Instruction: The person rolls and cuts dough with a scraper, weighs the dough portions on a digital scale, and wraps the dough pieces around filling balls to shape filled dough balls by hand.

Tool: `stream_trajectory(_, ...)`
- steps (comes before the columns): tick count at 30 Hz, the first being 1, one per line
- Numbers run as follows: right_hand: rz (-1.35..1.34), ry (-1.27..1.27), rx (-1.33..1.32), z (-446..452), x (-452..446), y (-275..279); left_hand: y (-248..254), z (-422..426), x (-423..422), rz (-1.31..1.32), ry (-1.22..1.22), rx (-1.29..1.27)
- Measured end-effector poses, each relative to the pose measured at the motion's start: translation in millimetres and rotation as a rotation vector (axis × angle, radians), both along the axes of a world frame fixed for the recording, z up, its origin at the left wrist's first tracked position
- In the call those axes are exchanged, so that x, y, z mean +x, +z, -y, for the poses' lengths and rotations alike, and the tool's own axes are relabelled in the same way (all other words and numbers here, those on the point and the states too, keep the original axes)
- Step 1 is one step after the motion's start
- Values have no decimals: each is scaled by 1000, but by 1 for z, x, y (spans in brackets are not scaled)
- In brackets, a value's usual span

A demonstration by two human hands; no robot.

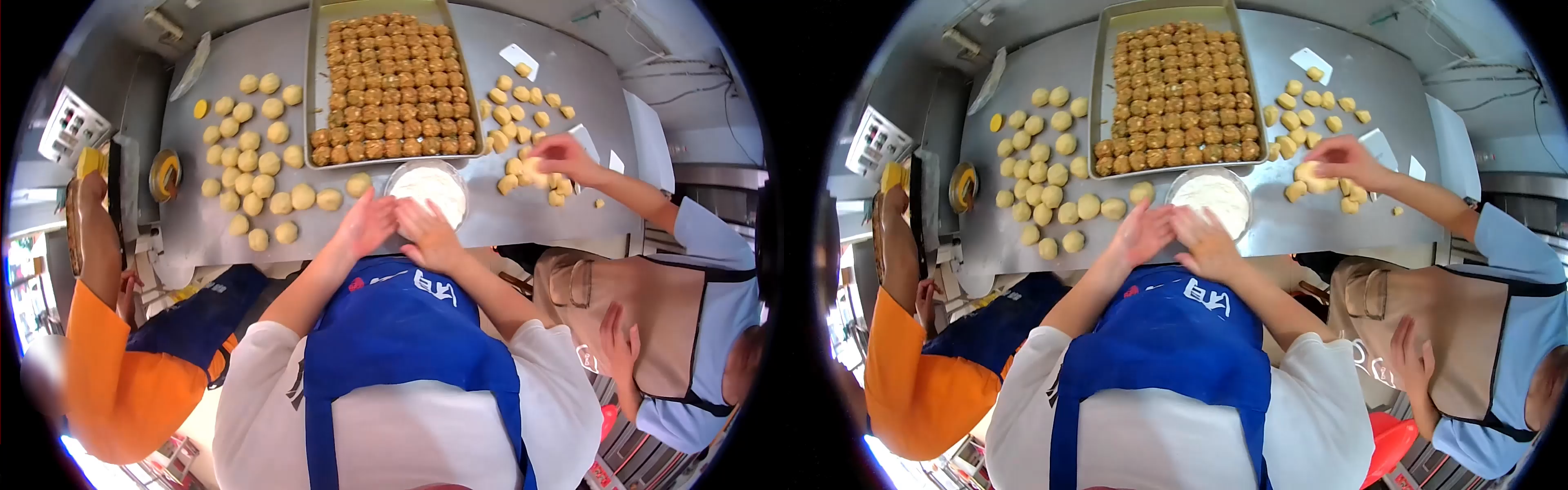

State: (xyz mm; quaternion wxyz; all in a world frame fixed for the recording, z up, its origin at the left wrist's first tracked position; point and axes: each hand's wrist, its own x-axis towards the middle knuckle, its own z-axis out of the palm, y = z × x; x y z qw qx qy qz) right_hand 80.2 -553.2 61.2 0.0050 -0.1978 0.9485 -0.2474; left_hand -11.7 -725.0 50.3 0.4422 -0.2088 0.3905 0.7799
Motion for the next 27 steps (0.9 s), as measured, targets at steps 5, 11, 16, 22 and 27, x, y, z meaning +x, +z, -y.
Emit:
stream_trajectory(5,-148,72,-180,-37,-8,-1,-4,-36,-5,465,30,410)
stream_trajectory(11,-205,-266,477,-188,2,-66,4,-8,8,305,77,209)
stream_trajectory(16,-75,-255,415,-239,18,-65,9,7,6,336,235,148)
stream_trajectory(22,-138,-799,-580,-101,-21,-23,12,-11,11,315,124,165)
stream_trajectory(27,-201,-162,-580,0,-45,15,35,-27,0,364,74,310)
